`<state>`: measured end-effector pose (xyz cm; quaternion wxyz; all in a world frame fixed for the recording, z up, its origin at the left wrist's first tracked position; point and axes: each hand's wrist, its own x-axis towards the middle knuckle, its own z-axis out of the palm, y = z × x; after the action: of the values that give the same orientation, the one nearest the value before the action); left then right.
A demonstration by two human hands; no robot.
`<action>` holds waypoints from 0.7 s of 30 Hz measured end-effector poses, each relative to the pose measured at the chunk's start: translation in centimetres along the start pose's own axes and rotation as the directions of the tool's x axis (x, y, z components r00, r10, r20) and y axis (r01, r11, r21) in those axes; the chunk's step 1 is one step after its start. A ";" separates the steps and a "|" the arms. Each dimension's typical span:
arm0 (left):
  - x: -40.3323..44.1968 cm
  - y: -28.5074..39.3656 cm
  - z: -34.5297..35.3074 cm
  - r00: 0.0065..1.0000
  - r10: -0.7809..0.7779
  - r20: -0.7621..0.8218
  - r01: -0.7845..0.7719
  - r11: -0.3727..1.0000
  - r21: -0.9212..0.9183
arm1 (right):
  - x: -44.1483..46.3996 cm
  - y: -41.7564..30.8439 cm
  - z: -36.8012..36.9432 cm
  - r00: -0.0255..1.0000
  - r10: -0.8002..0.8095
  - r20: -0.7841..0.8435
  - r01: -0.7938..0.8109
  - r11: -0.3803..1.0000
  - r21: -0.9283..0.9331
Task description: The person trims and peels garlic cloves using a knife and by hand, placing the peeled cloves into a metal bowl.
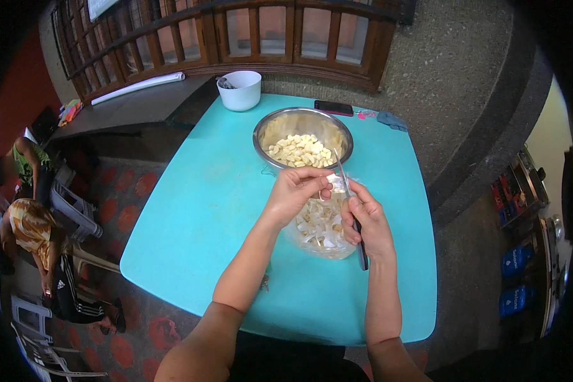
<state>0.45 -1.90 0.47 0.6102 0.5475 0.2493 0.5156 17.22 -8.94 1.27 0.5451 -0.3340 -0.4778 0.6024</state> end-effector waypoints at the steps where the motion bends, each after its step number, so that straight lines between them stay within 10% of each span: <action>1: 0.0 0.1 -0.1 1.000 -0.003 0.004 0.003 1.000 -0.004 | 0.0 0.0 0.0 1.000 -0.008 -0.004 0.008 1.000 -0.008; 10: 0.1 0.6 -0.7 0.995 -0.025 -0.099 0.029 0.999 0.045 | -0.3 -0.9 -0.4 0.990 -0.065 -0.128 0.017 0.938 -0.345; 21: 9.2 0.4 -7.2 0.968 0.191 -0.161 -0.024 0.713 0.701 | 0.2 1.8 -1.6 0.964 -0.262 -0.034 0.134 0.596 -0.792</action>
<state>-2.78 9.28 1.19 0.2977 0.6884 0.4580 0.4772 18.08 -8.27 -0.93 0.4418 -0.5258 -0.6851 0.2429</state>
